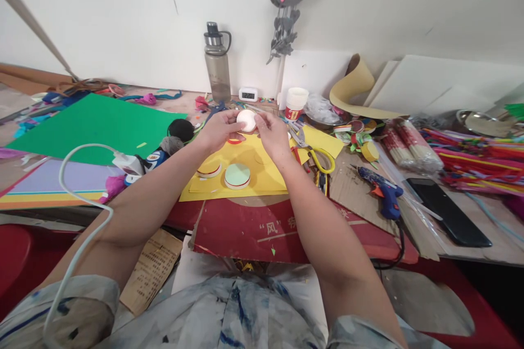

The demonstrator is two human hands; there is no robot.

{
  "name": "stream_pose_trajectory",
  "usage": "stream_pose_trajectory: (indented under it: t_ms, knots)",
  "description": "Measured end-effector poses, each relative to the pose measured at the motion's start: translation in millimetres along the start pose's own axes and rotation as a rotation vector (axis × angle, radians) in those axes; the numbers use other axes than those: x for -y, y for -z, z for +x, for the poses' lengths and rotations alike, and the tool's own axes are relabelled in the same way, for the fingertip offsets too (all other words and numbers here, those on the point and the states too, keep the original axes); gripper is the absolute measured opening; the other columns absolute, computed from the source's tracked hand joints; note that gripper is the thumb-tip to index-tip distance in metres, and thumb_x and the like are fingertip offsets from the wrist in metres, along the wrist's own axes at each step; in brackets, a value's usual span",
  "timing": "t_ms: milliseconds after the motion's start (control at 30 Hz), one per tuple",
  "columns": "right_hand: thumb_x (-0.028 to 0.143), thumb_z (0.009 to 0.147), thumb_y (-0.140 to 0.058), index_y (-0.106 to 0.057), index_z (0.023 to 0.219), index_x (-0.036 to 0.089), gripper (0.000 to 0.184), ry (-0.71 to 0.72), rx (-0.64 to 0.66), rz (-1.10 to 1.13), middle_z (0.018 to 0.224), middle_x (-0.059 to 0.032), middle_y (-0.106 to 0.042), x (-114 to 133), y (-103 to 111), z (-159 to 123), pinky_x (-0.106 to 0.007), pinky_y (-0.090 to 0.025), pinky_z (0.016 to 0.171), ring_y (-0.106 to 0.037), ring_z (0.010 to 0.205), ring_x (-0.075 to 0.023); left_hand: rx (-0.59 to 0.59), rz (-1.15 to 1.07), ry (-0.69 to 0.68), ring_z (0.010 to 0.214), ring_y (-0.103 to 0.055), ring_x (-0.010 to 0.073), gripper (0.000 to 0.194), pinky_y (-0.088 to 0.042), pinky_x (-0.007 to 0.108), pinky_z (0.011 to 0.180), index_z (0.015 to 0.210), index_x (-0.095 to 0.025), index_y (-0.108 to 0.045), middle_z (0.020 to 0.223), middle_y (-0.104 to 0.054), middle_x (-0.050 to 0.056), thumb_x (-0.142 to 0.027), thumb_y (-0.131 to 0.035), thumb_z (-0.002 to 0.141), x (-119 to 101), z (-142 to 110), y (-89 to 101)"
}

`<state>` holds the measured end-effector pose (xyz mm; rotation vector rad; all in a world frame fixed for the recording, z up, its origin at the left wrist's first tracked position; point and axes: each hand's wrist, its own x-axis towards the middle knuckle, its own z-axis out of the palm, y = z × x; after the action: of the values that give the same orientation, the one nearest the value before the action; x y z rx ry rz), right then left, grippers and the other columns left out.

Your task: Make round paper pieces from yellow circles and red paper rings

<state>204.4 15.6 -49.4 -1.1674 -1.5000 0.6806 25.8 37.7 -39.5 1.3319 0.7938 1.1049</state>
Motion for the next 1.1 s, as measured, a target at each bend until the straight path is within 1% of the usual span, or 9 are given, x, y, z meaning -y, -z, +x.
stream_pose_trajectory:
  t_ms: [67,200,367,500,633,733,833,933,1100]
  knots:
    - [0.045,0.101,-0.064,-0.075,0.112,0.018,0.031,-0.030,0.005,0.054,0.094,-0.0074,-0.078,-0.7,-0.5,0.8,-0.036,-0.065,0.074,-0.074,0.083,-0.0215,-0.011,0.003,0.001,0.085,-0.080,0.0189,0.040,-0.061,0.022,0.062,0.116,-0.010,-0.074,0.113,-0.082,0.014,-0.015,-0.083,0.078,-0.6,0.3,0.7]
    - [0.036,0.098,-0.069,-0.076,0.108,0.019,0.022,-0.070,-0.003,0.100,0.084,-0.0035,-0.075,-1.7,-1.1,2.1,-0.031,-0.062,0.068,-0.071,0.075,-0.0174,0.002,0.018,-0.005,0.084,-0.080,0.0181,0.043,-0.060,0.021,0.061,0.118,-0.011,-0.075,0.112,-0.082,0.013,-0.020,-0.089,0.078,-1.6,-0.6,1.7]
    - [0.031,0.098,-0.066,-0.076,0.101,0.018,0.017,-0.104,-0.023,0.176,0.083,-0.0019,-0.074,-4.4,-3.2,3.4,-0.024,-0.056,0.061,-0.067,0.068,-0.0130,0.113,-0.059,-0.006,0.088,-0.080,0.0180,0.046,-0.059,0.023,0.065,0.115,-0.013,-0.076,0.110,-0.081,0.012,-0.048,-0.087,0.087,-0.9,-2.0,5.4]
    - [0.026,0.097,-0.064,-0.075,0.094,0.017,0.015,-0.161,-0.011,0.249,0.070,0.0008,-0.068,-5.8,-5.5,3.3,-0.022,-0.053,0.058,-0.062,0.062,-0.0110,0.191,-0.116,0.031,0.090,-0.079,0.0186,0.058,-0.056,0.024,0.066,0.118,-0.016,-0.075,0.111,-0.079,0.011,-0.060,-0.089,0.082,0.3,-1.0,9.4]
    - [0.028,0.096,-0.068,-0.074,0.099,0.017,0.013,-0.203,0.035,0.261,0.073,0.0006,-0.071,-4.3,-5.8,2.3,-0.022,-0.055,0.058,-0.064,0.063,-0.0109,0.277,-0.101,0.038,0.093,-0.076,0.0164,0.066,-0.052,0.023,0.069,0.125,-0.021,-0.076,0.111,-0.077,0.009,-0.062,-0.092,0.076,-2.9,-2.1,10.9]
    - [0.030,0.097,-0.069,-0.074,0.108,0.018,0.016,-0.205,0.038,0.248,0.077,0.0000,-0.073,-3.2,-5.6,1.4,-0.023,-0.058,0.059,-0.066,0.064,-0.0115,0.297,-0.054,0.038,0.097,-0.073,0.0170,0.075,-0.051,0.023,0.070,0.134,-0.026,-0.074,0.118,-0.076,0.009,-0.060,-0.096,0.071,-6.5,-4.7,10.4]
    - [0.031,0.099,-0.069,-0.071,0.107,0.019,0.015,-0.219,0.012,0.217,0.077,0.0003,-0.073,-2.9,-6.7,0.9,-0.025,-0.060,0.060,-0.067,0.063,-0.0120,0.262,0.019,0.010,0.100,-0.072,0.0186,0.079,-0.052,0.024,0.070,0.135,-0.026,-0.075,0.125,-0.075,0.010,-0.057,-0.099,0.067,-7.0,-5.3,10.7]
    - [0.027,0.101,-0.065,-0.067,0.108,0.020,0.010,-0.218,-0.016,0.205,0.083,-0.0002,-0.073,-2.9,-7.9,0.9,-0.027,-0.063,0.065,-0.068,0.065,-0.0120,0.226,0.048,-0.030,0.103,-0.073,0.0193,0.075,-0.054,0.024,0.072,0.131,-0.025,-0.077,0.127,-0.076,0.010,-0.053,-0.100,0.066,-4.2,-2.4,13.0]
    - [0.029,0.102,-0.064,-0.064,0.118,0.022,0.017,-0.188,-0.042,0.159,0.102,-0.0034,-0.074,-3.8,-5.0,2.4,-0.029,-0.065,0.072,-0.073,0.079,-0.0142,0.138,-0.084,-0.005,0.093,-0.074,0.0161,0.065,-0.058,0.026,0.076,0.130,-0.022,-0.073,0.120,-0.078,0.008,-0.039,-0.097,0.072,-6.0,2.1,20.6]
